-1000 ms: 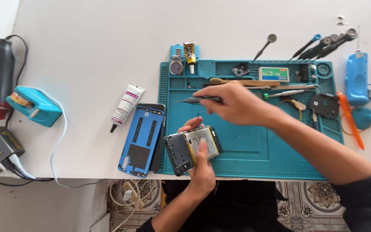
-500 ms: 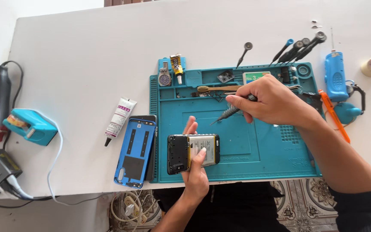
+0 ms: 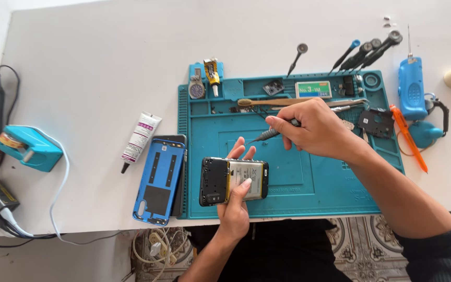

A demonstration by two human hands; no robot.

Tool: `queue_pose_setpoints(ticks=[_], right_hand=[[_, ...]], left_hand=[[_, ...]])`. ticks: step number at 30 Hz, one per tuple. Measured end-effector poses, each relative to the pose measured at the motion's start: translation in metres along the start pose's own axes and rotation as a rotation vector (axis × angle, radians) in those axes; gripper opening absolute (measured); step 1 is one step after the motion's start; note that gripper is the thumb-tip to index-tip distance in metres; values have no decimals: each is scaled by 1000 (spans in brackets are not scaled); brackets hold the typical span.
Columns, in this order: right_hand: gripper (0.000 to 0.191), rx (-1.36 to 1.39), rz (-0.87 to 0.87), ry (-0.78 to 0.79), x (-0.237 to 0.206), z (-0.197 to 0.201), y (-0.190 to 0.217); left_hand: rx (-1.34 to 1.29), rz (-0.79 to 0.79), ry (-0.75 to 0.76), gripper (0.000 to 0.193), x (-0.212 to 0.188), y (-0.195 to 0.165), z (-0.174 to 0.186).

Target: The person pries open the back cover of a blue smartphone using a blue opening tool, removes the back shell, and then uses a screwdriver to unscrew and pry at the internal battery and frame of the disassembled phone on a repair mat.

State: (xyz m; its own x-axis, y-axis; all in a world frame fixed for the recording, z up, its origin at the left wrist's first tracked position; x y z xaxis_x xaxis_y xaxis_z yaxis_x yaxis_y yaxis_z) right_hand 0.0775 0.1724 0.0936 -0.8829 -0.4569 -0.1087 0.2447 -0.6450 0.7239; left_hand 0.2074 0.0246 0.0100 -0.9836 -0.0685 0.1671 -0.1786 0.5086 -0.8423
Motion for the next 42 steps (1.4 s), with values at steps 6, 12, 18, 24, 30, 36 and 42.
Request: queue_pose_setpoints(ticks=[6,12,18,24,30,36,42], right_hand=[[46,-64,7,-5,-10,-9,-9],[43,-93,20,-16,-31,-3,-3],[41,-135,64,-38,-47,1,-10],[41,-153,137,-71,-65,10,-15],[42,-233,167,-146,-71,24,-24],[34,-291,248,-220,-69,29,-29],[26,-223,277,-120,-62,18,-24]], left_hand=[[-54,3,43,59,-3,12,-2],[-92,50,34,58,-15,19,-12],[-92,91,46,56,-23,27,-24],[-38,85,44,54,-32,39,-33],[-55,89,8,54,-34,44,-37],[-63,137,-104,55,-33,44,-35],[-171,35,-219,54,-33,37,-28]])
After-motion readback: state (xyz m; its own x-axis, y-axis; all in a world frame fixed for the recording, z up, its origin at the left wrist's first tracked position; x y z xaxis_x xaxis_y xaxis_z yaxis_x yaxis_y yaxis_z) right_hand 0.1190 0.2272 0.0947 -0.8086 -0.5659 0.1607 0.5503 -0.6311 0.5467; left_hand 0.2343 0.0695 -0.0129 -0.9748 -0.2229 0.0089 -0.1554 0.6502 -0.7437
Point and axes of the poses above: each hand's wrist, its own x-axis towards the middle knuckle, its own z-axis out of the back of the hand, y = z × x, the point moved 6 cm from there along x, towards the middle knuckle
